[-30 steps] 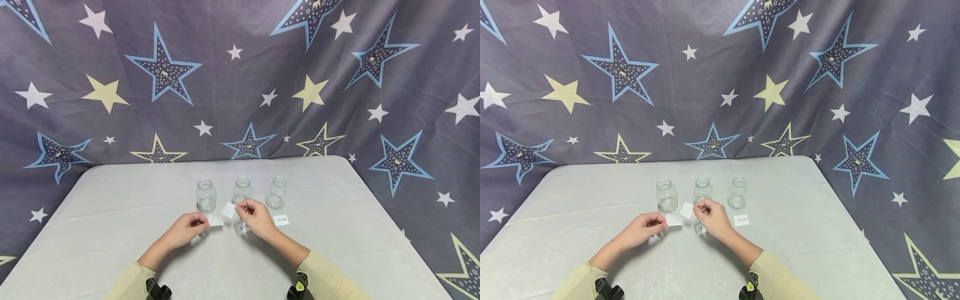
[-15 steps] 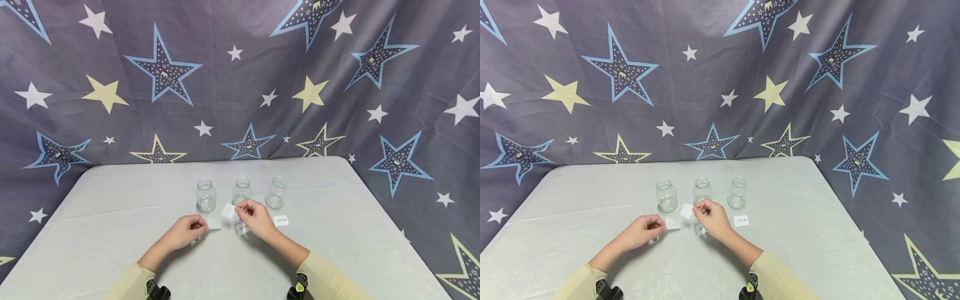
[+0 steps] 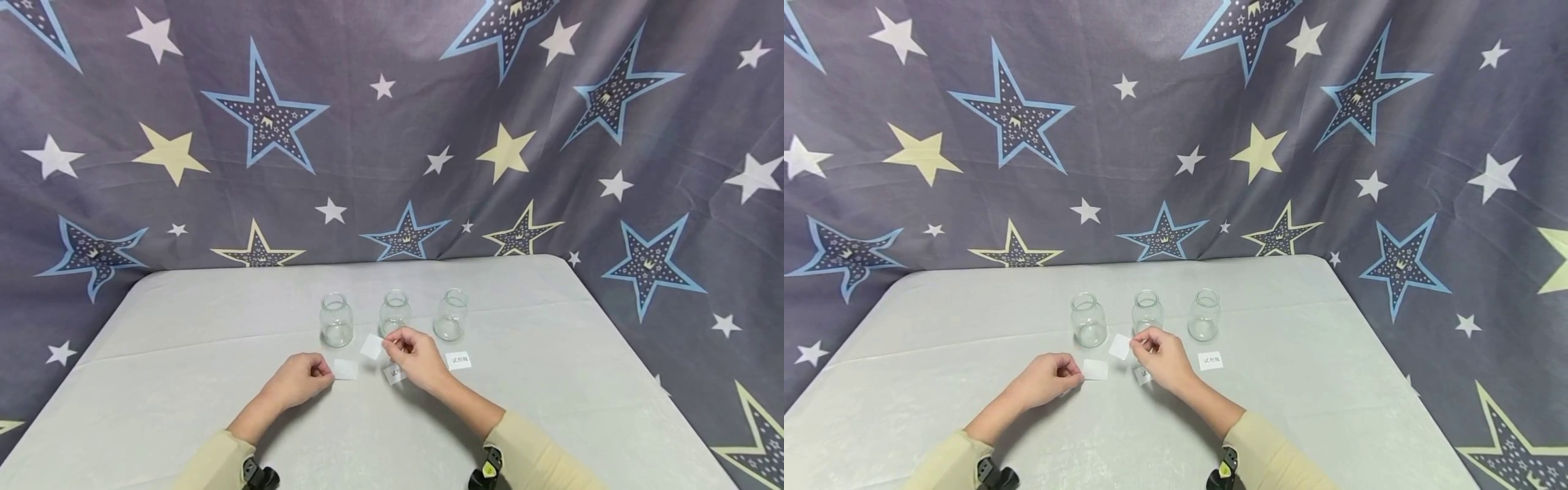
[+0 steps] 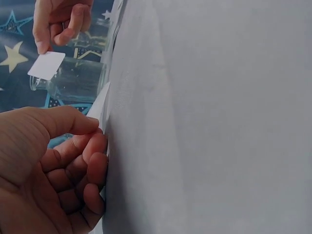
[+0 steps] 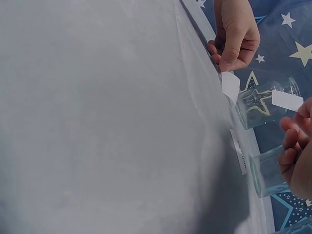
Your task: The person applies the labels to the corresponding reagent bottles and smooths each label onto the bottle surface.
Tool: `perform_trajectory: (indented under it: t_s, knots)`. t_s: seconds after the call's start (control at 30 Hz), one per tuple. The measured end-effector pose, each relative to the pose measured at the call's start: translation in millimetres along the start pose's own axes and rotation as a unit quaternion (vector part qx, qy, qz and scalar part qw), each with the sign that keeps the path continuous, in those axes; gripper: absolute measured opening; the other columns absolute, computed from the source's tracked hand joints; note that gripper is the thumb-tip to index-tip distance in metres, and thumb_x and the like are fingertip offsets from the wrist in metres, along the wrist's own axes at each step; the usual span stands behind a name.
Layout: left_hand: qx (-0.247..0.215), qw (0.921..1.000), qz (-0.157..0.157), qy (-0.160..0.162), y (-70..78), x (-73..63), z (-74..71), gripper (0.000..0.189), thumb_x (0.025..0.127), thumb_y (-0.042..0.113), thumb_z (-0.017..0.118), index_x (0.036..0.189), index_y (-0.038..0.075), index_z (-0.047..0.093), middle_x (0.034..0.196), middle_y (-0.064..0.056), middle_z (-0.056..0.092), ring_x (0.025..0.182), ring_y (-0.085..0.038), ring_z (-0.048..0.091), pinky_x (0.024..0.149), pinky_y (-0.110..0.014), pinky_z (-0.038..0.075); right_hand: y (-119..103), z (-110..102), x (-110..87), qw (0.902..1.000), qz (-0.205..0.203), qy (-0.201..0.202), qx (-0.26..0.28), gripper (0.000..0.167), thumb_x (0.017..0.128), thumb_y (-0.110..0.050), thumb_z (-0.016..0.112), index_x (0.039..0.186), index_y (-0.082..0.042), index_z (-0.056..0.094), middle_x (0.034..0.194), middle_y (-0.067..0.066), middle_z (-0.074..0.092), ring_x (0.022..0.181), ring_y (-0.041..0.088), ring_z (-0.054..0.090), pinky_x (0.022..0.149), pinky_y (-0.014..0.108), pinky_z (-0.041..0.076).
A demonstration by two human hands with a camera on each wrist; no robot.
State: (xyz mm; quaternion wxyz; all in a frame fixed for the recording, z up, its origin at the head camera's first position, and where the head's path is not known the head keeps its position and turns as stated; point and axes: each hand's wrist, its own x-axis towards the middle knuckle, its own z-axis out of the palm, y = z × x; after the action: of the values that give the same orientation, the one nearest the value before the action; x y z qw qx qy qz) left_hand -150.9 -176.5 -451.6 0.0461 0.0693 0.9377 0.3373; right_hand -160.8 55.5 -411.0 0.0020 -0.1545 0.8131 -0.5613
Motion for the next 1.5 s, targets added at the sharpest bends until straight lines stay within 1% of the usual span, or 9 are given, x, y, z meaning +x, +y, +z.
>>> perform_trajectory:
  t_s: [0.27,0.5,0.57,0.7,0.87,1.07,1.2,1.3,1.5]
  knots:
    - [0.012,0.9999,-0.008,-0.003,2.7,-0.8,-2.3,0.010,0.076,0.014,0.066,0.068,0.013,0.060,0.060,0.006,0.052,0.058,-0.008,0.045,0.056,-0.021,0.037,2,0,-0.9,0.9999,-0.001,-0.006,-0.009,0.008,0.087,-0.004,0.061,0.088,0.003,0.066,0.066,0.013,0.059,0.056,0.004,0.045,0.053,0.014,0.036]
    - [0.005,0.9998,-0.015,-0.008,2.1,-0.8,-2.0,0.010,0.078,0.015,0.066,0.070,0.013,0.061,0.061,0.005,0.052,0.059,-0.009,0.045,0.056,-0.022,0.037,37,9,8.0,0.9999,0.006,-0.009,-0.007,0.009,0.086,-0.007,0.063,0.090,-0.002,0.068,0.067,0.012,0.061,0.055,0.002,0.045,0.051,0.015,0.036]
    - [0.002,0.9999,-0.013,-0.010,1.8,-1.0,-2.1,0.010,0.078,0.015,0.066,0.071,0.012,0.061,0.061,0.005,0.052,0.059,-0.009,0.045,0.056,-0.022,0.037,41,11,8.7,0.9999,0.003,-0.011,-0.003,0.008,0.086,-0.009,0.063,0.090,-0.003,0.068,0.066,0.010,0.061,0.054,0.001,0.046,0.051,0.015,0.037]
    - [-0.014,0.9997,-0.013,-0.012,1.0,-1.3,-2.6,0.010,0.080,0.016,0.066,0.072,0.012,0.061,0.062,0.004,0.051,0.060,-0.009,0.045,0.055,-0.021,0.036,41,12,8.5,0.9999,-0.001,-0.016,0.001,0.007,0.086,-0.011,0.063,0.089,-0.005,0.068,0.065,0.008,0.061,0.054,0.002,0.048,0.051,0.015,0.038]
    - [-0.050,0.9983,-0.020,-0.020,0.5,-0.7,-3.3,0.009,0.082,0.016,0.066,0.077,0.010,0.062,0.062,0.004,0.053,0.055,-0.009,0.047,0.050,-0.020,0.039,40,12,8.4,0.9998,-0.013,-0.013,-0.005,0.008,0.086,-0.011,0.063,0.087,-0.005,0.067,0.063,0.007,0.060,0.053,0.002,0.047,0.049,0.016,0.038]
    - [-0.090,0.9954,0.009,-0.031,2.4,-0.8,-5.3,0.010,0.084,0.014,0.064,0.083,0.005,0.062,0.064,0.001,0.055,0.051,-0.010,0.050,0.046,-0.021,0.041,39,13,8.4,0.9998,-0.015,-0.002,-0.013,0.007,0.085,-0.011,0.064,0.087,-0.006,0.068,0.062,0.005,0.058,0.053,0.001,0.046,0.049,0.015,0.037]
    - [-0.110,0.9933,0.018,-0.031,4.7,0.5,-4.6,0.011,0.085,0.015,0.065,0.085,0.004,0.063,0.067,-0.002,0.058,0.053,-0.012,0.053,0.048,-0.022,0.043,39,15,8.5,0.9992,-0.031,0.015,-0.022,0.006,0.084,-0.011,0.066,0.086,-0.007,0.069,0.062,0.003,0.057,0.054,0.001,0.045,0.050,0.015,0.037]
    - [-0.119,0.9923,0.023,-0.026,6.5,2.7,-2.7,0.013,0.085,0.017,0.065,0.087,0.004,0.064,0.070,-0.003,0.060,0.057,-0.014,0.055,0.051,-0.022,0.045,38,17,9.2,0.9974,-0.056,0.029,-0.034,0.006,0.083,-0.011,0.067,0.085,-0.007,0.070,0.061,0.003,0.057,0.055,0.000,0.044,0.050,0.015,0.038]
    - [-0.134,0.9906,0.027,-0.008,12.3,5.9,1.6,0.015,0.084,0.018,0.066,0.090,0.003,0.066,0.074,-0.002,0.062,0.062,-0.010,0.054,0.056,-0.021,0.045,37,21,9.6,0.9908,-0.097,0.050,-0.080,0.005,0.082,-0.013,0.068,0.084,-0.009,0.071,0.058,-0.001,0.057,0.053,-0.003,0.043,0.049,0.014,0.039]
